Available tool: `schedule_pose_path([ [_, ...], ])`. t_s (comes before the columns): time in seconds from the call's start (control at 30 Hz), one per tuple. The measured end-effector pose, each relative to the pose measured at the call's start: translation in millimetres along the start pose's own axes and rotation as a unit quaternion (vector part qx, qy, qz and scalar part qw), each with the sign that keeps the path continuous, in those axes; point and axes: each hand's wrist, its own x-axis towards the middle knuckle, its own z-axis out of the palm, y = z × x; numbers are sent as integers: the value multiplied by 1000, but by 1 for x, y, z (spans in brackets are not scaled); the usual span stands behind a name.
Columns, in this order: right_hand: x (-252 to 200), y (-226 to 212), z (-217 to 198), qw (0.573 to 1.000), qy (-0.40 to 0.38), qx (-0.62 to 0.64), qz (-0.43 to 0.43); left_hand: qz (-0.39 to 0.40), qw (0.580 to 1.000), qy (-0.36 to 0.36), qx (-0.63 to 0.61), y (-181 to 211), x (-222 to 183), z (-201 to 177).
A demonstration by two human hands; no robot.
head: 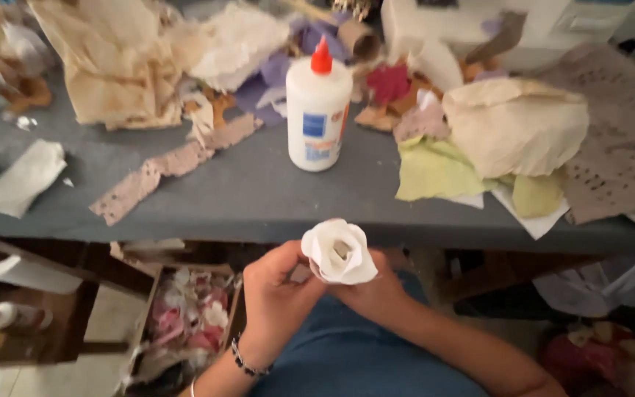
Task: Assembling a decorative paper rose by gluing paper petals and a stem wrap onto a wooden stick.
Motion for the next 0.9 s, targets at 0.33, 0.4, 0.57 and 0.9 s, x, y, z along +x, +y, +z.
schedule_pose_path([
  [0.33, 2, 35, 5, 971, -28, -163, -173, -31, 996, -59, -55, -5, 2, -10],
  [0.4, 4, 24, 4, 967, -54, -173, -180, -54, 993, -78, -72, -19, 2, -12],
  [0.57, 7, 0, 1, 981, -128, -12, -144, -166, 919, -113, -340, -4, 21, -17],
  [0.9, 13, -28, -3, 962, -210, 82, -152, -157, 797, -311, -493, -30, 51, -13],
])
